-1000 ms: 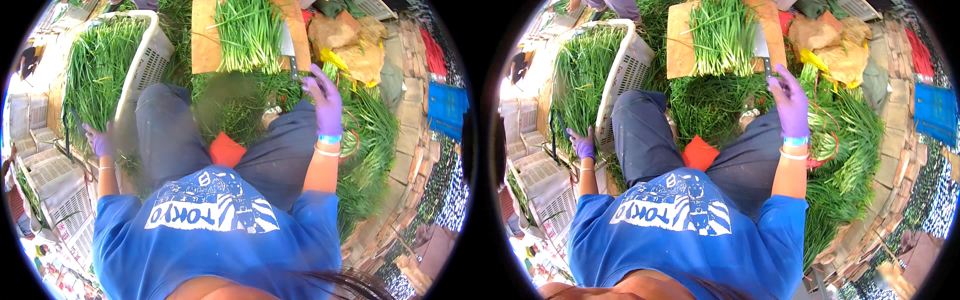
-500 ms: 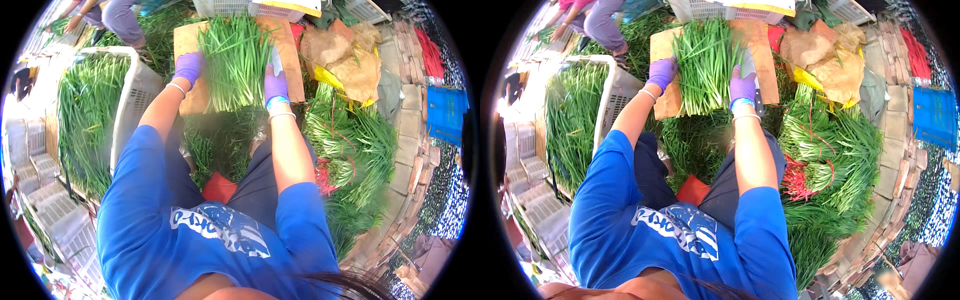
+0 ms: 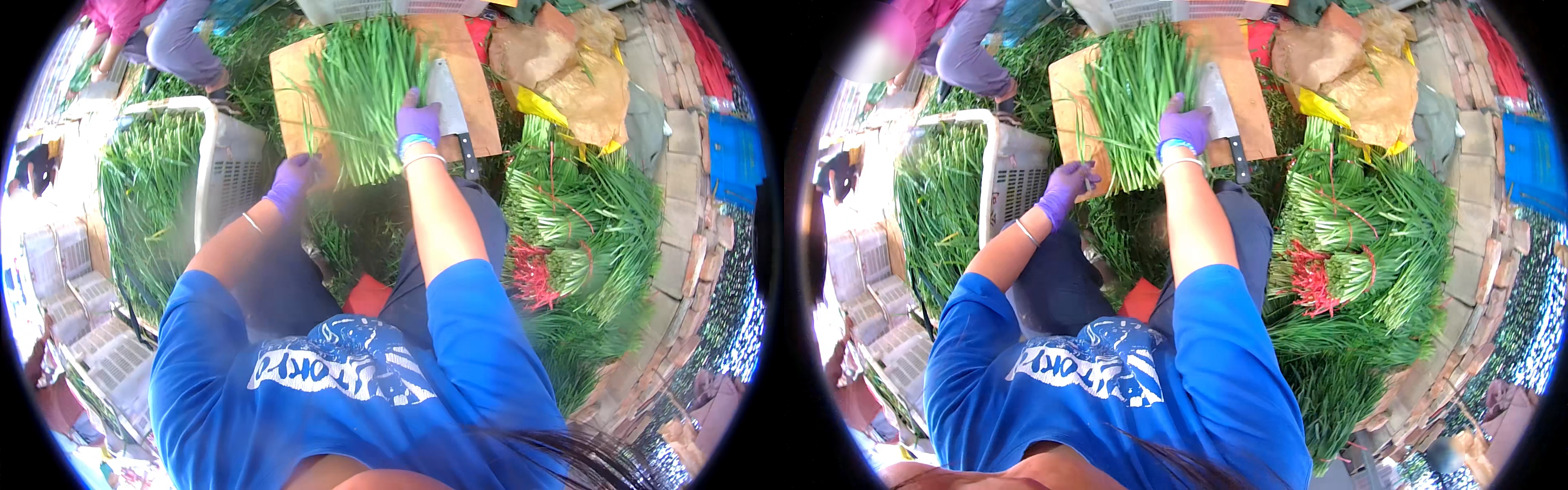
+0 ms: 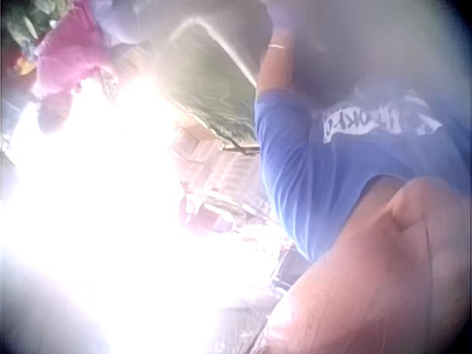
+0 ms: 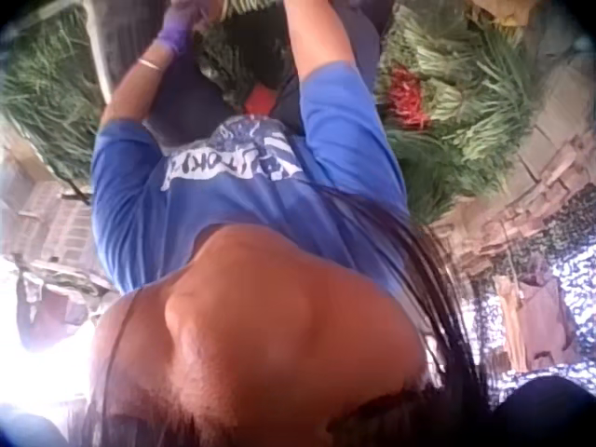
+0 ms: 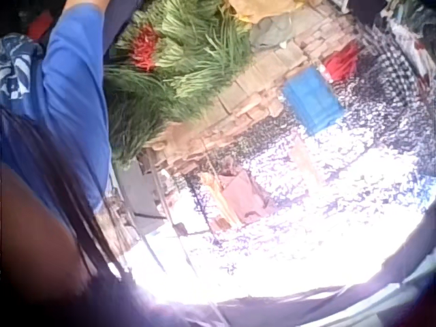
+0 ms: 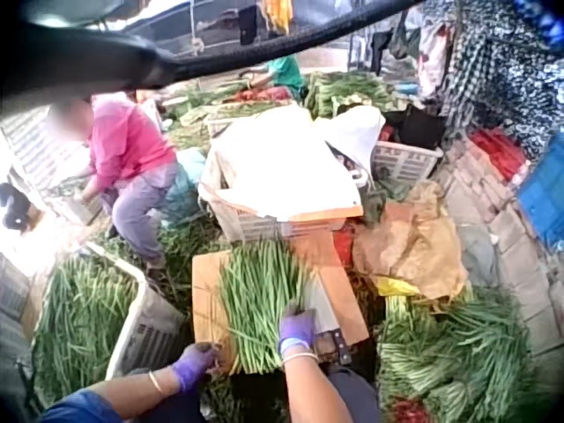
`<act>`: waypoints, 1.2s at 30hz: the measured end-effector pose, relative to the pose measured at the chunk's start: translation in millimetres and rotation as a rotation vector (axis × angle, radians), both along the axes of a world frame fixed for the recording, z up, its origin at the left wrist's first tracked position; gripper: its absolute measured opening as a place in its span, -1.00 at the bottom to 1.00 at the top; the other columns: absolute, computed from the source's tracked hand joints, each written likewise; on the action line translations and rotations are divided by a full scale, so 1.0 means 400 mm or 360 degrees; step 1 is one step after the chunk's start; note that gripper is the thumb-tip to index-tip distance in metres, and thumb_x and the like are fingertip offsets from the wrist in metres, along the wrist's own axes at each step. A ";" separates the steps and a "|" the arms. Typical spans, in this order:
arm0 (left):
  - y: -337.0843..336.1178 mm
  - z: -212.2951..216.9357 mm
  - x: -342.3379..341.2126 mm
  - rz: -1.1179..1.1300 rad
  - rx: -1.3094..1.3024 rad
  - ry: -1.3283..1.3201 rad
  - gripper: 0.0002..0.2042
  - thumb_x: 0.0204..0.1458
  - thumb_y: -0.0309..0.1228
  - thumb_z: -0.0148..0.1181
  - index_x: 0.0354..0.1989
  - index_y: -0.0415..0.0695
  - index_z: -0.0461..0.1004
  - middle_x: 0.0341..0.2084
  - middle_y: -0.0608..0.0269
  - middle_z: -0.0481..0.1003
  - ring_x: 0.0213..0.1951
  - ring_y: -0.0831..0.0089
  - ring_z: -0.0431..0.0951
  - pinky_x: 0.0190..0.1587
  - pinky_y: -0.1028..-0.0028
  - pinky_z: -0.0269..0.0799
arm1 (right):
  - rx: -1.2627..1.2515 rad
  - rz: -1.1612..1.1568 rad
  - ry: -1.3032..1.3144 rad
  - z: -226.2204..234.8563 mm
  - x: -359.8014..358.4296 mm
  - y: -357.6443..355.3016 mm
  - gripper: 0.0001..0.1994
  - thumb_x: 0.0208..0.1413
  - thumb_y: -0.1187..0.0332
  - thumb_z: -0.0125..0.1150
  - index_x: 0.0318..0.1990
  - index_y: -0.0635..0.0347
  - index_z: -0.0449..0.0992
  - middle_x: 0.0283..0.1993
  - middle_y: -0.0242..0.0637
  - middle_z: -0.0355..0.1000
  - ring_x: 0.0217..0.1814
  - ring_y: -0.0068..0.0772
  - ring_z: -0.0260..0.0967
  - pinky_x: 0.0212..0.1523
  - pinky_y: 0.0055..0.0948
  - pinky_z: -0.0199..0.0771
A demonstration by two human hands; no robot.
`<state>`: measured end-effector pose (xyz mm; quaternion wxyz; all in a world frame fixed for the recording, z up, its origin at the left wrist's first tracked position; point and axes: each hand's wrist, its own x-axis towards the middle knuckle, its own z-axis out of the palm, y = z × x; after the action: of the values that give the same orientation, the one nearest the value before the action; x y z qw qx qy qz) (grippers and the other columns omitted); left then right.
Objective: The person bundles green chives by hand, gathering a handful of stalks, aligning the ends on a wooden board, and securing them with a red tie.
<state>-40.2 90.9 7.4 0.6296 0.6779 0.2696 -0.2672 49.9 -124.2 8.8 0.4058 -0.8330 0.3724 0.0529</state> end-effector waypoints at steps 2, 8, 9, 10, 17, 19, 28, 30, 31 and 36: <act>0.031 -0.067 0.019 -0.0501 -0.0019 0.0167 -0.85 -0.01 -0.35 -0.01 -0.29 -0.10 0.33 -0.66 0.39 0.33 -0.63 0.60 0.32 -0.53 0.60 0.28 | -0.0061 0.0037 0.0062 0.017 -0.010 0.039 -0.23 -0.06 -0.12 -0.13 0.07 0.52 0.04 -0.02 0.24 0.20 -0.01 0.08 0.24 -0.03 -0.18 0.24; -0.053 0.025 0.143 0.0164 0.0100 0.0120 -0.45 -0.13 0.02 0.06 -0.10 -0.17 0.18 -0.26 0.13 0.28 -0.23 0.39 0.33 -0.24 0.39 0.29 | -0.0088 0.0015 0.0165 0.037 -0.031 0.058 -0.12 -0.08 -0.23 -0.20 0.13 0.50 -0.07 -0.03 0.21 0.22 -0.01 0.03 0.25 -0.05 -0.21 0.26; -0.100 0.034 0.171 0.0104 0.0271 0.0122 -0.26 -0.13 0.06 0.04 0.08 -0.27 0.04 -0.08 -0.04 0.24 -0.12 0.23 0.33 -0.14 0.35 0.28 | -0.0083 0.0023 0.0159 0.048 -0.021 0.055 -0.11 -0.09 -0.24 -0.21 0.14 0.50 -0.09 -0.02 0.21 0.22 -0.01 0.02 0.25 -0.06 -0.21 0.26; -0.125 -0.038 0.171 0.0135 0.0256 -0.0108 -0.11 -0.16 0.12 0.03 0.17 -0.29 -0.18 0.06 -0.06 0.11 0.04 0.22 0.21 -0.02 0.36 0.19 | -0.0047 0.0042 0.0056 0.039 -0.023 0.068 -0.06 -0.11 -0.28 -0.23 0.14 0.51 -0.12 -0.03 0.18 0.24 0.00 0.01 0.25 -0.05 -0.20 0.25; -0.219 -0.030 0.115 -0.0114 0.0186 -0.0592 -0.11 -0.20 -0.27 0.18 0.20 -0.26 -0.32 0.06 -0.18 0.08 0.07 0.17 0.19 0.01 0.39 0.18 | 0.1357 0.0669 -0.0051 0.074 -0.091 0.021 -0.20 -0.22 -0.15 0.12 0.05 0.37 0.20 0.10 -0.04 0.17 0.17 -0.25 0.08 0.10 -0.40 0.05; -0.196 -0.060 0.056 -0.0030 -0.0138 -0.0337 -0.17 -0.23 -0.32 0.22 0.17 -0.26 -0.19 0.03 -0.12 0.14 0.03 0.26 0.24 -0.04 0.40 0.24 | 0.1729 0.0389 0.0122 0.031 -0.137 0.017 -0.36 -0.23 0.03 0.25 -0.02 0.29 0.31 -0.08 -0.10 0.34 -0.07 -0.24 0.30 -0.01 -0.35 0.23; -0.156 0.013 -0.083 0.0104 -0.0643 0.0046 -0.61 -0.11 -0.34 0.15 -0.09 -0.22 0.32 -0.23 0.14 0.44 -0.22 0.36 0.46 -0.17 0.38 0.41 | 0.1799 0.0522 0.0091 0.160 -0.278 0.022 -0.38 -0.19 0.02 0.23 -0.02 0.29 0.32 -0.04 -0.20 0.31 -0.02 -0.35 0.22 0.02 -0.40 0.16; -0.167 0.163 0.008 -0.0101 -0.0727 -0.0325 -0.62 -0.06 -0.43 0.09 -0.02 -0.18 0.26 -0.18 0.16 0.39 -0.18 0.41 0.43 -0.15 0.45 0.39 | 0.2000 0.0623 -0.0240 0.154 -0.190 0.024 -0.36 -0.20 -0.01 0.22 -0.02 0.27 0.32 0.07 -0.11 0.22 0.15 -0.27 0.07 0.16 -0.36 -0.03; -0.171 0.263 0.026 -0.0048 -0.0727 -0.0409 -0.64 -0.09 -0.43 0.10 -0.07 -0.18 0.29 -0.24 0.18 0.42 -0.21 0.44 0.45 -0.19 0.49 0.41 | 0.1608 0.0700 -0.0302 0.291 -0.180 0.030 -0.37 -0.20 -0.05 0.20 -0.06 0.29 0.35 0.01 -0.06 0.26 0.08 -0.28 0.17 0.09 -0.34 0.13; -0.173 0.355 0.182 -0.0295 -0.0724 -0.1531 -0.39 -0.23 -0.37 0.25 0.01 -0.20 0.08 -0.08 0.08 0.21 -0.08 0.42 0.25 -0.04 0.44 0.16 | 0.1622 0.1354 -0.1324 0.428 -0.012 0.001 -0.51 -0.21 0.32 0.27 -0.07 0.31 0.32 -0.12 -0.19 0.36 -0.12 -0.35 0.33 -0.09 -0.46 0.33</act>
<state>32.6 21.9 149.5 0.7867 0.5911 -0.1750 -0.0327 45.0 -124.0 179.9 0.7891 -0.5666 -0.2317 0.0517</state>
